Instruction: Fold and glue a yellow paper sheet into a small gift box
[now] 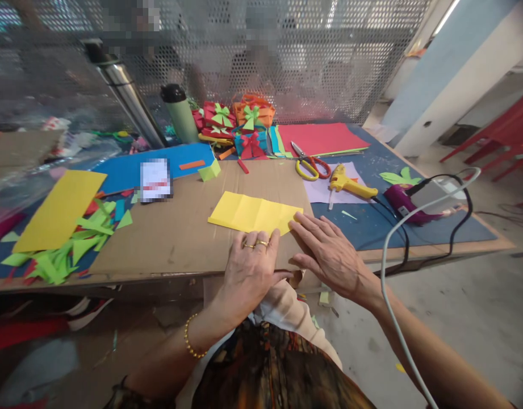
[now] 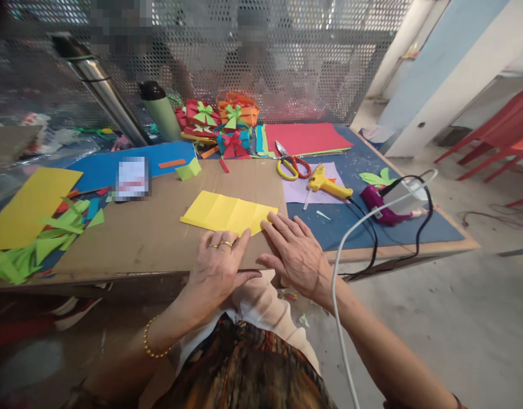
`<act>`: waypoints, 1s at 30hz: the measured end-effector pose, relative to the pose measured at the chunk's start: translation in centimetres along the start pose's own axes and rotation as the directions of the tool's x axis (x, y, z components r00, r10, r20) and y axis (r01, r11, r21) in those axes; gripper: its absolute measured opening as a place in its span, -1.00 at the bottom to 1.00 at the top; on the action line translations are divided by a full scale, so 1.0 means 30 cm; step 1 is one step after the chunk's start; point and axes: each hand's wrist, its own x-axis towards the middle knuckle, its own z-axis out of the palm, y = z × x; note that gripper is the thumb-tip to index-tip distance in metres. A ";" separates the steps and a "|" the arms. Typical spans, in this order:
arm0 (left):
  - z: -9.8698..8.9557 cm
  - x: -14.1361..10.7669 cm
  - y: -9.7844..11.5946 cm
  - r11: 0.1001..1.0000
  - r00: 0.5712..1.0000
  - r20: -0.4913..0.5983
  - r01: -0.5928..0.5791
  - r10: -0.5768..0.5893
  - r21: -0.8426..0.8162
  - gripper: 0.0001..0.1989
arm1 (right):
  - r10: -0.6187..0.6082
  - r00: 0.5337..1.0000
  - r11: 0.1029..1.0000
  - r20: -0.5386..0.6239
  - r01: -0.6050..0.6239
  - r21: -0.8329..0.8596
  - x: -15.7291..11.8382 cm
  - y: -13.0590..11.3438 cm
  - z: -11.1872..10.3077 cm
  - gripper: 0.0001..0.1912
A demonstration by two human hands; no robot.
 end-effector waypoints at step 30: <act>-0.003 -0.004 0.006 1.000 1.000 -0.002 0.000 0.000 -0.029 -0.23 | 0.017 1.000 0.999 0.013 -0.016 -0.042 0.032 -0.018 0.003 -0.30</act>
